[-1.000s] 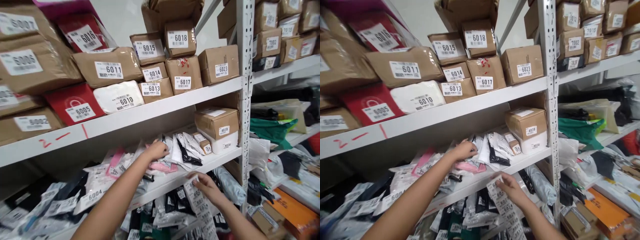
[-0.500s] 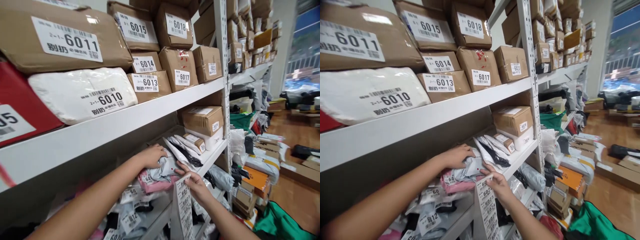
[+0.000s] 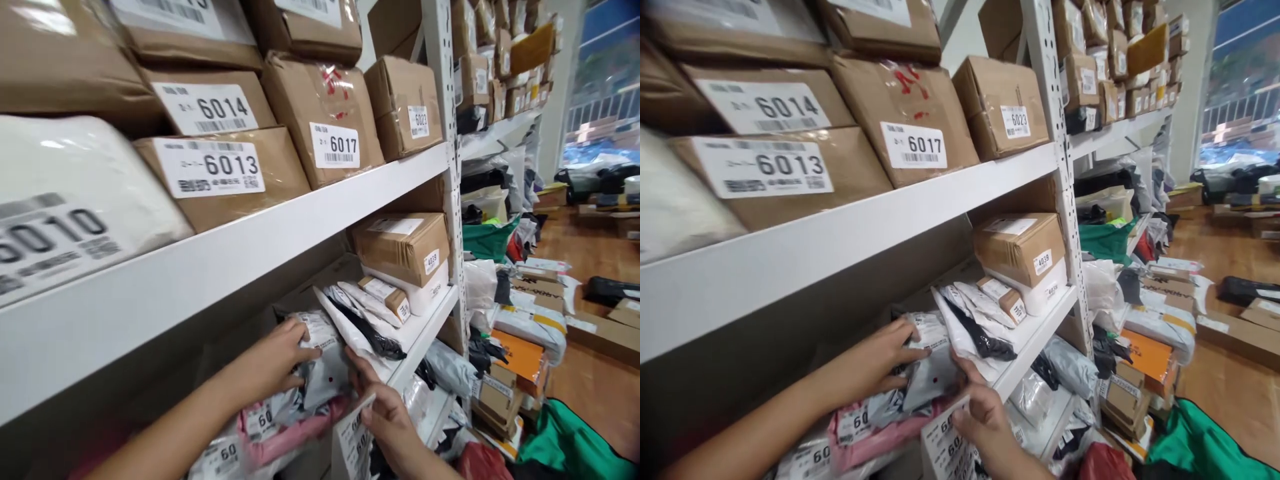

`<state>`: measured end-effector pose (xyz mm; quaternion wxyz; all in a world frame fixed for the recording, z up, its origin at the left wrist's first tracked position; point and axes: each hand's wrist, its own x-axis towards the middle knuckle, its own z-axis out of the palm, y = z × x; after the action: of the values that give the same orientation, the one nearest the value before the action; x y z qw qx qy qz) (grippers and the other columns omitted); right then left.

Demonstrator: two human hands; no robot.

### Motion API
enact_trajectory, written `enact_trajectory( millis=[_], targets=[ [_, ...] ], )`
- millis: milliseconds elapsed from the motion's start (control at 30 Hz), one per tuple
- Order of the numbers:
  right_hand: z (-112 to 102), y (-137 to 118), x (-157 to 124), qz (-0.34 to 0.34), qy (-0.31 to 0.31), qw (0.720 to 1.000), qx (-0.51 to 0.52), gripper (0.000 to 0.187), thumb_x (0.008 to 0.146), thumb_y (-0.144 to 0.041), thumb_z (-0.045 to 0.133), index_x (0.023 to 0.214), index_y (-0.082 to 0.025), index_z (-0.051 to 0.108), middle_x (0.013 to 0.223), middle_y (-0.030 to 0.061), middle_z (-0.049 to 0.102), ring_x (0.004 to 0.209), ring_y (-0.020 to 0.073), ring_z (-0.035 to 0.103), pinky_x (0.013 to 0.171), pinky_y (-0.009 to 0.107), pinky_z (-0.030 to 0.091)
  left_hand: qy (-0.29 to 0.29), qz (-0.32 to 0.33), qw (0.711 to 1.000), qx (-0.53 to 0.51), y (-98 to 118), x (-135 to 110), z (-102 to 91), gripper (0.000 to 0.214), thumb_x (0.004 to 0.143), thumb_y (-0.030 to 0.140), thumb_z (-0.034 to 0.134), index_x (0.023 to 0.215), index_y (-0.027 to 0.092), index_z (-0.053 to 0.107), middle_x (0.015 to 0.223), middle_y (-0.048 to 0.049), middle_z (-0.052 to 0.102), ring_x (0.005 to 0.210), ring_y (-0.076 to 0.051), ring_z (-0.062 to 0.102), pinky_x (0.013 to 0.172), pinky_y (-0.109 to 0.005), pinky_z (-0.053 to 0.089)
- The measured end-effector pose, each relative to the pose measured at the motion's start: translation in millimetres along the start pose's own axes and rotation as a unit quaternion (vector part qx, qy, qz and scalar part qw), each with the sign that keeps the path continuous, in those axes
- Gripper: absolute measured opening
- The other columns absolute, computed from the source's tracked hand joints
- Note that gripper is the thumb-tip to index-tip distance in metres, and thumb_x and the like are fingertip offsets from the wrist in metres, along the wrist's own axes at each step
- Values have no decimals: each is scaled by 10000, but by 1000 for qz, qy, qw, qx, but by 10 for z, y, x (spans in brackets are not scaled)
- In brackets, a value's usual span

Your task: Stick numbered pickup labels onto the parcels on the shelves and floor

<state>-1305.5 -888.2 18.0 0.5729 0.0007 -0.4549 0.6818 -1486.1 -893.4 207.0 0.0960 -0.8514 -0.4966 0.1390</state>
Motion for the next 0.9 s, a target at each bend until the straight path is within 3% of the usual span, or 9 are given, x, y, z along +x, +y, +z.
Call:
enact_trajectory(
  millis=[100,200,367,500,800,900],
  targets=[
    [5,40,12,9,10,1000,-26,193,787,-447,672,808,-263,724,1490,31,408,1403,288,305,1165,485,163,10,23,999,-34,-40,30,33,379,750,302,710,1126,308,661,943,-60,549,973,-257,505,944,-431,409],
    [39,57,15,33,62,995,-72,227,795,-483,644,826,-277,733,1447,50,466,1338,305,402,1134,470,251,5,40,998,-57,-72,61,45,328,779,336,674,1102,283,670,902,-61,567,924,-243,518,937,-409,412],
    [86,124,21,71,125,977,-154,347,825,-563,556,926,-290,746,1334,85,571,1308,321,428,1053,433,377,-22,26,997,-64,-61,79,39,283,811,353,636,1080,267,663,884,-56,561,888,-230,520,915,-391,416],
    [95,177,45,62,147,967,-200,343,863,-530,518,974,-295,741,1294,92,595,1248,320,488,1046,438,386,-28,13,997,-69,-24,81,22,251,840,318,598,1076,258,659,870,-59,549,880,-225,511,848,-347,432],
    [118,106,143,8,102,961,-256,317,897,-463,493,1013,-299,739,1253,89,624,1186,296,539,993,395,437,-30,9,995,-93,-7,100,34,195,838,261,590,1019,250,662,865,-53,560,907,-223,541,881,-332,436],
    [111,86,146,17,92,968,-232,341,906,-462,478,1039,-272,728,1098,104,682,1021,275,613,878,367,491,-53,-17,990,-133,-29,105,31,245,806,190,584,1032,247,660,959,-60,582,950,-217,560,848,-298,456]
  ],
)
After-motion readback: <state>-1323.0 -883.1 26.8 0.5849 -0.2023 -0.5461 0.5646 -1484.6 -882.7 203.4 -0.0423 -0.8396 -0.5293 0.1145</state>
